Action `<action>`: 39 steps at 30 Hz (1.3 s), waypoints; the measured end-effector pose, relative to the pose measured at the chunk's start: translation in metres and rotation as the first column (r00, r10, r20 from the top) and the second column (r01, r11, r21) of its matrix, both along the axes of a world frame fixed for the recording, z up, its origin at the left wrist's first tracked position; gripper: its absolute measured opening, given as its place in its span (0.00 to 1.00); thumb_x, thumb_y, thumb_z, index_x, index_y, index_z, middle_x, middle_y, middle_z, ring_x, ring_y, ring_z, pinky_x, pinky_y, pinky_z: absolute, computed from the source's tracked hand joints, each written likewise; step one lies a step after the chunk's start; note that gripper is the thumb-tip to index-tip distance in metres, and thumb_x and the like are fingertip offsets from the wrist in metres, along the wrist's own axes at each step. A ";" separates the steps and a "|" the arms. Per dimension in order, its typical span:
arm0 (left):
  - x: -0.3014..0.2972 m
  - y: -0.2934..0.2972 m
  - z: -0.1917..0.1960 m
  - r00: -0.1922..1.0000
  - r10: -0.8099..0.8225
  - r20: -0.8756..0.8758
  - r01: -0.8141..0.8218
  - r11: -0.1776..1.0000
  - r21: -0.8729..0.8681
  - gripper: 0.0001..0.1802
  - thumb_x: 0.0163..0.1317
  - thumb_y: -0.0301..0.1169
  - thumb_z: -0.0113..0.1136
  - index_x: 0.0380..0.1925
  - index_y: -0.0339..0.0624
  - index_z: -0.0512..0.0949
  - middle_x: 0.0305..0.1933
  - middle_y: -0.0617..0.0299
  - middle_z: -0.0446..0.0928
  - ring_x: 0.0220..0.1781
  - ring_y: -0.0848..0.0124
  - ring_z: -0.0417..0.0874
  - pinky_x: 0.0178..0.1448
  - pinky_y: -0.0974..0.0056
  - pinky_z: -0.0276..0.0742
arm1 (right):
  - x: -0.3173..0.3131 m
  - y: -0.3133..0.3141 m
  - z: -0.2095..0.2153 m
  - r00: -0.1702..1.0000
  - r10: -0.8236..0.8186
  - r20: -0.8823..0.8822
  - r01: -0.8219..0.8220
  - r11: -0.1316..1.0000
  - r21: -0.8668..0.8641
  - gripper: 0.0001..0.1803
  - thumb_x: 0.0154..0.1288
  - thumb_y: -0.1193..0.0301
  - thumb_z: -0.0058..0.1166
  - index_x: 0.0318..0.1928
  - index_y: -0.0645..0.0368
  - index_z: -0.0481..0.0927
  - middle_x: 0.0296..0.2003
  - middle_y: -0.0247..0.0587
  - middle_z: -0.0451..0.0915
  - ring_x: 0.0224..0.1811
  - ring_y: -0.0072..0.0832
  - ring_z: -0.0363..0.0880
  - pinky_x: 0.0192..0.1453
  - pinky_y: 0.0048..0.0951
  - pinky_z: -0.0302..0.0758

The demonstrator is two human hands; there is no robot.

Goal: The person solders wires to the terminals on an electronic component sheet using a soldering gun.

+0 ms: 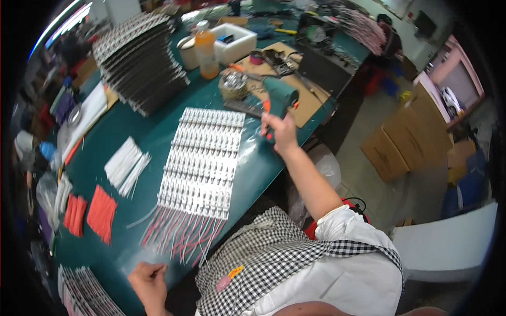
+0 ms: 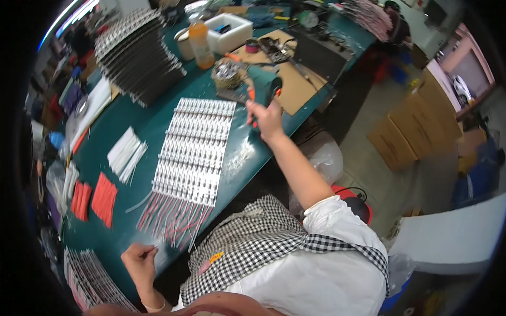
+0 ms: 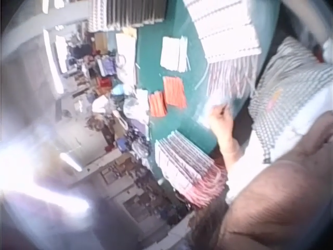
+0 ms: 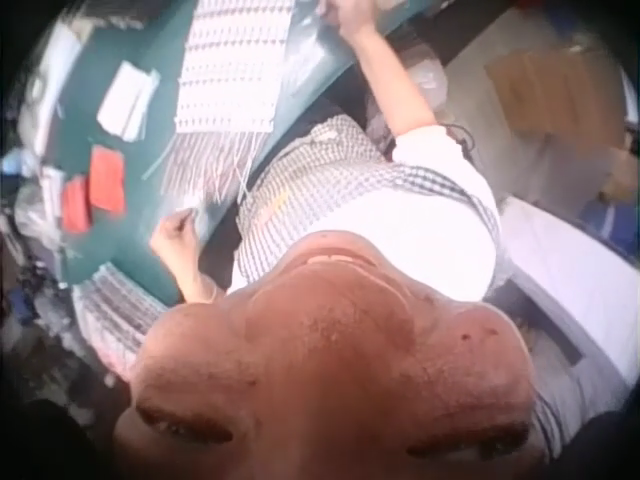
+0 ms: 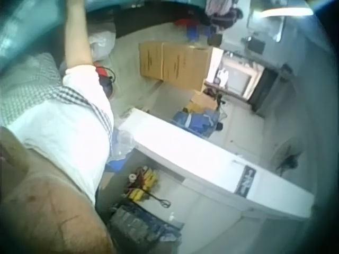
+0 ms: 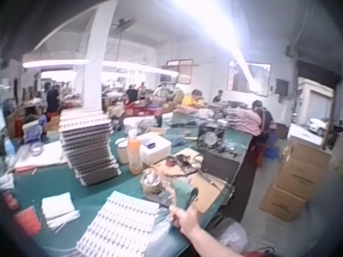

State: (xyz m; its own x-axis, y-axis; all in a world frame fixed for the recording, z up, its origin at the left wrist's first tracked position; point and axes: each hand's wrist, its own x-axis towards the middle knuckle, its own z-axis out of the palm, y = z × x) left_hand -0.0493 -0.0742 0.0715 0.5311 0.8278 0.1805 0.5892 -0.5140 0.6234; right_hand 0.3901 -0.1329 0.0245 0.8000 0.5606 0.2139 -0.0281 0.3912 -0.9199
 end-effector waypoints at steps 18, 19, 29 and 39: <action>-0.025 0.159 -0.031 0.967 0.201 0.155 -0.244 0.902 0.355 0.05 0.49 0.29 0.67 0.27 0.41 0.84 0.26 0.58 0.79 0.29 0.64 0.81 0.35 0.65 0.73 | -0.032 -0.036 -0.021 0.988 0.152 -0.023 -0.151 0.988 0.043 0.25 0.58 0.77 0.47 0.57 0.71 0.65 0.20 0.37 0.69 0.18 0.25 0.68 0.25 0.26 0.70; -0.026 0.164 -0.033 0.964 0.231 0.133 -0.264 0.893 0.365 0.05 0.48 0.29 0.68 0.26 0.42 0.85 0.27 0.58 0.80 0.29 0.64 0.81 0.34 0.65 0.73 | -0.033 -0.032 -0.023 0.979 0.203 -0.018 -0.198 0.969 0.144 0.26 0.59 0.77 0.46 0.59 0.72 0.63 0.21 0.38 0.69 0.19 0.25 0.68 0.26 0.26 0.71; -0.021 0.193 -0.081 0.954 0.266 0.141 -0.299 0.892 0.338 0.08 0.47 0.28 0.68 0.30 0.41 0.85 0.28 0.57 0.79 0.30 0.61 0.79 0.36 0.62 0.74 | -0.036 -0.028 -0.029 0.977 0.202 0.067 -0.204 0.979 0.023 0.25 0.64 0.74 0.43 0.61 0.71 0.60 0.23 0.37 0.67 0.21 0.24 0.67 0.27 0.26 0.71; -0.022 0.191 -0.080 0.943 0.331 -0.046 -0.291 0.882 0.371 0.06 0.47 0.26 0.67 0.28 0.40 0.84 0.32 0.57 0.80 0.37 0.59 0.79 0.44 0.59 0.74 | -0.029 -0.039 -0.032 0.979 0.191 0.065 -0.194 0.980 0.051 0.25 0.63 0.75 0.43 0.61 0.71 0.60 0.23 0.37 0.66 0.21 0.24 0.66 0.27 0.27 0.71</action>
